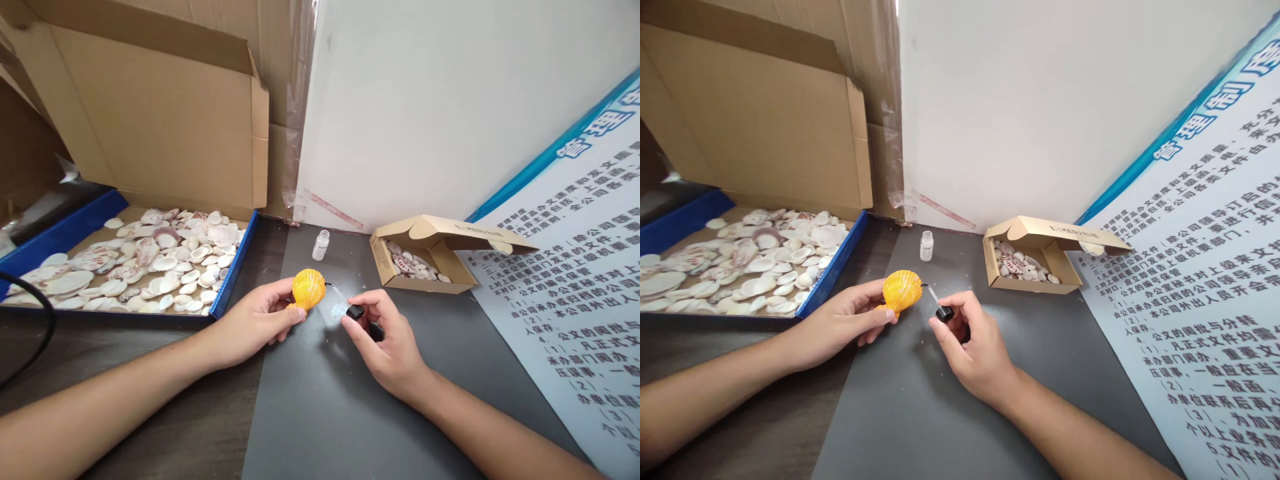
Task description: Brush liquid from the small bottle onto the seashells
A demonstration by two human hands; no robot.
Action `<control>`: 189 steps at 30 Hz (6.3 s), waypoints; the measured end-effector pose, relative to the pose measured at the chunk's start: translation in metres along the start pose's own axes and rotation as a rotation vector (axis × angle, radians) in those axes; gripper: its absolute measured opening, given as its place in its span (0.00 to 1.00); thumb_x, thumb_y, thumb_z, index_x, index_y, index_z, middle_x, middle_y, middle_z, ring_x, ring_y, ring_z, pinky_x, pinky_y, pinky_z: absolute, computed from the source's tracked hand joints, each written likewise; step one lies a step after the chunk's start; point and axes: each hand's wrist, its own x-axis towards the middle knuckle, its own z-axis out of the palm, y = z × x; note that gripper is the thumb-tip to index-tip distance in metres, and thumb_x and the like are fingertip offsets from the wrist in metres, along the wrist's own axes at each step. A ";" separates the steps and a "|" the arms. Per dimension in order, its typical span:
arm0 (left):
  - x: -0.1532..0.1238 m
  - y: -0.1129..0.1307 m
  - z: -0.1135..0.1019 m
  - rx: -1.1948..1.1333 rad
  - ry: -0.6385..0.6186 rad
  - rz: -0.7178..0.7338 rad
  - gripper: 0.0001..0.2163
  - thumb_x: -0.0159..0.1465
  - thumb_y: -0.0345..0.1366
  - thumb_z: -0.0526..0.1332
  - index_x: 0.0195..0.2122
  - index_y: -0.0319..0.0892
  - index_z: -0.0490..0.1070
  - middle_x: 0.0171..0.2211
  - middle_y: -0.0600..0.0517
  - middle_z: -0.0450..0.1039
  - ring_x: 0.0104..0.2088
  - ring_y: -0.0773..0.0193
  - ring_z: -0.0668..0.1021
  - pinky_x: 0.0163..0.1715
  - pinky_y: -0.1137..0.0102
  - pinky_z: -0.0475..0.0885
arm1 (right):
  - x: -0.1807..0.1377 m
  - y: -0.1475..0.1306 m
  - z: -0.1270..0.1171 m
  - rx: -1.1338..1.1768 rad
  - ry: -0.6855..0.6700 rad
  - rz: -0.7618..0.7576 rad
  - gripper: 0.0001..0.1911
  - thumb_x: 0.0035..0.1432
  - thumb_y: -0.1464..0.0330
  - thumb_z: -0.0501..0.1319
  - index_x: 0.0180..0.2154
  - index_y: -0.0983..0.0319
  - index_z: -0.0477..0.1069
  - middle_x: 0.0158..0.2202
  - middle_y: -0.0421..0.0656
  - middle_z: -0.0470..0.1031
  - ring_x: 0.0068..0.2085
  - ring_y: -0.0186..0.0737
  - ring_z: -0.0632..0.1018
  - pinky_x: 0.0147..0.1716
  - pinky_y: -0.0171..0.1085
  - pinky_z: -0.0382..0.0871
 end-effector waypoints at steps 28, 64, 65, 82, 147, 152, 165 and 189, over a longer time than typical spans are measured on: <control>-0.001 0.003 0.001 -0.008 0.000 -0.014 0.14 0.65 0.41 0.60 0.48 0.40 0.70 0.29 0.57 0.63 0.23 0.73 0.64 0.22 0.75 0.60 | -0.002 -0.003 -0.003 0.017 -0.011 -0.011 0.08 0.63 0.69 0.60 0.44 0.57 0.65 0.23 0.32 0.66 0.21 0.31 0.69 0.22 0.29 0.65; 0.000 0.002 0.002 -0.029 0.018 -0.032 0.15 0.63 0.43 0.61 0.46 0.40 0.69 0.31 0.55 0.68 0.22 0.73 0.65 0.20 0.75 0.60 | -0.002 -0.004 -0.002 -0.002 -0.002 -0.039 0.07 0.62 0.69 0.60 0.43 0.58 0.66 0.22 0.33 0.67 0.21 0.32 0.70 0.22 0.31 0.66; -0.001 0.002 0.001 -0.031 0.016 -0.035 0.14 0.63 0.43 0.61 0.46 0.40 0.69 0.31 0.55 0.68 0.22 0.73 0.65 0.20 0.75 0.60 | -0.002 -0.004 -0.002 -0.005 0.023 -0.027 0.07 0.61 0.69 0.61 0.42 0.58 0.66 0.22 0.32 0.66 0.21 0.32 0.69 0.21 0.31 0.66; -0.001 0.002 0.000 -0.037 -0.001 -0.031 0.14 0.64 0.42 0.60 0.46 0.39 0.69 0.33 0.55 0.68 0.22 0.74 0.66 0.21 0.75 0.61 | -0.003 -0.003 -0.002 -0.013 0.007 -0.050 0.08 0.62 0.70 0.61 0.44 0.57 0.66 0.23 0.33 0.68 0.21 0.32 0.70 0.21 0.30 0.66; 0.000 0.002 0.000 -0.067 0.015 -0.039 0.15 0.64 0.42 0.60 0.48 0.39 0.68 0.34 0.54 0.70 0.22 0.74 0.66 0.20 0.75 0.60 | -0.004 -0.006 -0.005 0.012 -0.096 -0.145 0.08 0.65 0.71 0.56 0.46 0.58 0.66 0.21 0.32 0.66 0.20 0.31 0.69 0.20 0.29 0.64; -0.001 0.002 0.000 -0.072 0.012 -0.047 0.16 0.64 0.42 0.60 0.48 0.39 0.67 0.34 0.53 0.71 0.21 0.73 0.67 0.20 0.75 0.61 | -0.004 -0.006 -0.003 -0.050 0.004 -0.077 0.07 0.61 0.70 0.61 0.40 0.58 0.64 0.21 0.31 0.64 0.19 0.30 0.67 0.20 0.29 0.63; 0.000 0.001 -0.002 -0.122 0.015 -0.051 0.17 0.62 0.43 0.61 0.48 0.39 0.68 0.35 0.52 0.72 0.21 0.73 0.67 0.19 0.75 0.61 | -0.003 -0.006 -0.003 -0.042 -0.057 -0.050 0.05 0.63 0.69 0.59 0.41 0.58 0.65 0.22 0.33 0.67 0.21 0.32 0.70 0.21 0.30 0.66; 0.001 0.001 -0.001 -0.111 0.018 -0.051 0.18 0.62 0.43 0.61 0.49 0.39 0.68 0.34 0.52 0.72 0.20 0.73 0.67 0.19 0.75 0.61 | -0.004 -0.005 -0.005 0.011 -0.189 -0.110 0.07 0.66 0.67 0.56 0.45 0.58 0.66 0.24 0.36 0.71 0.23 0.33 0.72 0.23 0.31 0.67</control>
